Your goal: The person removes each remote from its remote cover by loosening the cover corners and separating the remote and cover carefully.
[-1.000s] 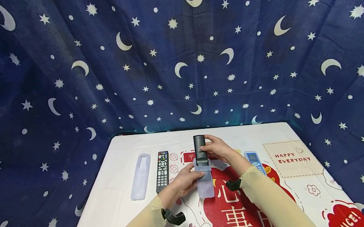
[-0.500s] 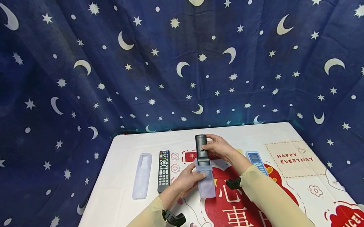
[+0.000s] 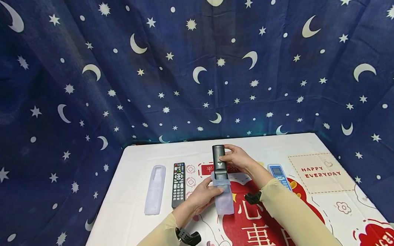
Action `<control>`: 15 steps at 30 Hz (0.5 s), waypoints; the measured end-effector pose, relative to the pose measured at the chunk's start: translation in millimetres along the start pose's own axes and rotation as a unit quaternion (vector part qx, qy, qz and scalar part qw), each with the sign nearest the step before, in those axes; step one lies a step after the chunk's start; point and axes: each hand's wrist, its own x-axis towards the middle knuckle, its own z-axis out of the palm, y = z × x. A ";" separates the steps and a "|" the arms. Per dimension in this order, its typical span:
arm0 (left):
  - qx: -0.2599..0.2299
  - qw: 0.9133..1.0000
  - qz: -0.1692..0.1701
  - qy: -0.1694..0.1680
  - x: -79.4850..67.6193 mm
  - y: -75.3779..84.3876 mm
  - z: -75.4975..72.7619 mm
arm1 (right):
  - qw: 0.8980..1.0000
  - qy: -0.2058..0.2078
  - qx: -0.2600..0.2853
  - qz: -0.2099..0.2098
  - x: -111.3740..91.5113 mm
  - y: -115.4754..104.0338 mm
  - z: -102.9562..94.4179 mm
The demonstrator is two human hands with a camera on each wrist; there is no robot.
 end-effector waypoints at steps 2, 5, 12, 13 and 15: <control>0.001 1.000 0.003 -0.002 0.5 0.0 -0.5 | 1.000 0.001 -0.004 -0.001 0.7 0.2 -0.5; 0.003 1.000 0.008 -0.005 1.3 0.3 -2.1 | 1.000 0.002 -0.005 -0.004 1.2 -0.6 -0.6; 0.016 1.000 0.007 -0.002 2.4 -2.3 -5.5 | 1.000 -0.010 0.003 -0.021 3.7 -0.1 0.7; 0.015 1.000 0.006 -0.002 2.5 -3.0 -5.7 | 1.000 -0.010 0.004 -0.021 4.2 0.5 0.7; 0.011 1.000 0.005 -0.003 2.1 -3.2 -5.9 | 1.000 -0.012 0.007 -0.020 4.7 1.0 0.6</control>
